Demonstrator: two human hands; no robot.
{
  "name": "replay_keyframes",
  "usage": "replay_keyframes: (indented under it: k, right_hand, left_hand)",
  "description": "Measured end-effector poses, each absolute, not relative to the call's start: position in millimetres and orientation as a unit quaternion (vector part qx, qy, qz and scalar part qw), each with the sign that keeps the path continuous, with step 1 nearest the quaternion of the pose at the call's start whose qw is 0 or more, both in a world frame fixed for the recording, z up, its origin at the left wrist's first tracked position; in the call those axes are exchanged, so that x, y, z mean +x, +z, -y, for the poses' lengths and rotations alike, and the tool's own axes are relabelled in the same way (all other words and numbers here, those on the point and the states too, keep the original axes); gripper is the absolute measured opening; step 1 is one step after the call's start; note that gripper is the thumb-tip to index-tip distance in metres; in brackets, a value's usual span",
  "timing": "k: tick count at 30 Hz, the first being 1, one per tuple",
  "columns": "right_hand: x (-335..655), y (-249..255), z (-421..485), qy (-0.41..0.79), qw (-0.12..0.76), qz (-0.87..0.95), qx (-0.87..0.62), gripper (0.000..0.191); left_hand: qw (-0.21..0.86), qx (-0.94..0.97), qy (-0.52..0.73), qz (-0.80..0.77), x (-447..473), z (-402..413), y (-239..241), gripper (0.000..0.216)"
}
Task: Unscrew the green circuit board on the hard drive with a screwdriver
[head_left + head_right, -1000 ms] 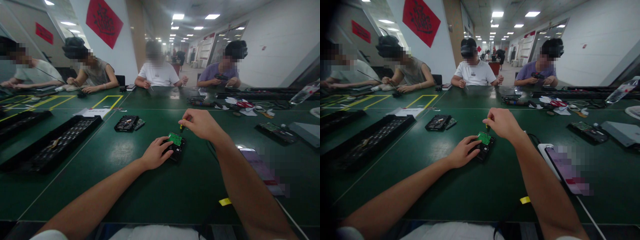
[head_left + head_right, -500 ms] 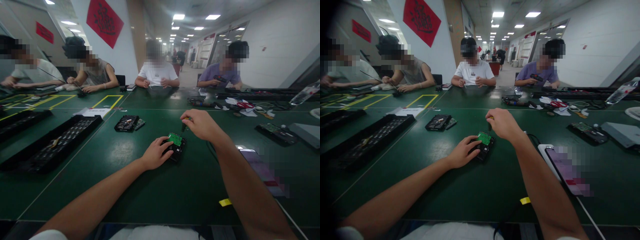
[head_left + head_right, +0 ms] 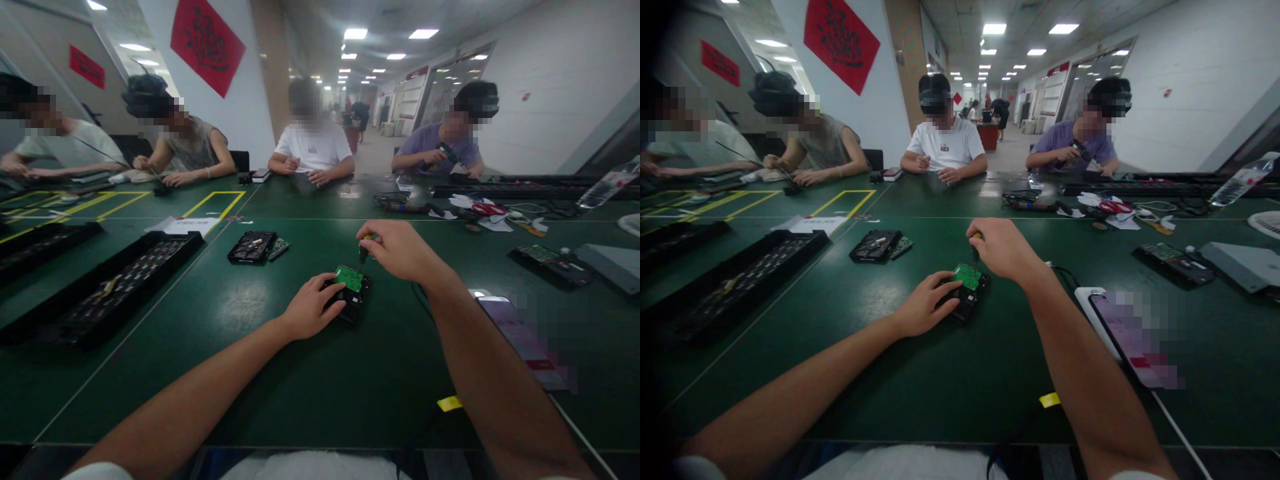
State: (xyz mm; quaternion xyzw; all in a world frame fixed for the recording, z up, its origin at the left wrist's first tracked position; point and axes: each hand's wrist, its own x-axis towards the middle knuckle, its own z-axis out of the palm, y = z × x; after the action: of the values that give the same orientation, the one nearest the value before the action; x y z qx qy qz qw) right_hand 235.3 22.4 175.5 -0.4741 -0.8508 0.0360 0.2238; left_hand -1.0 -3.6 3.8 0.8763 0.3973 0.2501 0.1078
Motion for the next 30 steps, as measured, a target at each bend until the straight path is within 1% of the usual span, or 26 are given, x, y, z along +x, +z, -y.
replay_keyframes:
  k: [6, 9, 13, 17, 22, 25, 28, 30]
  right_hand:
    - [234.9, 175.1, -23.1, 0.046, 0.225, 0.857, -0.462, 0.016]
    - [236.0, 175.9, -23.0, 0.046, 0.224, 0.845, -0.484, 0.014]
    - [236.8, 176.3, -22.7, 0.030, 0.218, 0.823, -0.523, 0.019]
    - [236.2, 175.4, -22.4, 0.047, 0.221, 0.835, -0.501, 0.014]
    - [234.3, 174.5, -23.3, 0.022, 0.219, 0.853, -0.473, 0.019]
    - [234.9, 173.5, -24.9, 0.009, 0.215, 0.857, -0.467, 0.018]
    - [236.4, 172.0, -25.7, 0.015, 0.224, 0.839, -0.495, 0.014]
    - [237.1, 171.3, -25.5, 0.025, 0.234, 0.820, -0.522, 0.016]
  left_hand:
    - [0.110, 0.875, 0.260, -0.393, -0.3, 4.7, 5.1, 0.051]
    - [0.111, 0.873, 0.262, -0.395, -0.1, 5.3, 5.6, 0.050]
    - [0.110, 0.875, 0.253, -0.398, -0.6, 5.1, 5.9, 0.051]
    - [0.109, 0.877, 0.248, -0.396, -1.0, 4.4, 5.5, 0.051]
    - [0.107, 0.876, 0.255, -0.396, -0.5, 4.1, 4.5, 0.050]
    - [0.108, 0.876, 0.257, -0.393, -0.1, 4.4, 4.9, 0.050]
    - [0.109, 0.876, 0.258, -0.393, 0.1, 4.9, 5.8, 0.050]
    - [0.109, 0.876, 0.256, -0.395, -0.1, 5.3, 6.1, 0.050]
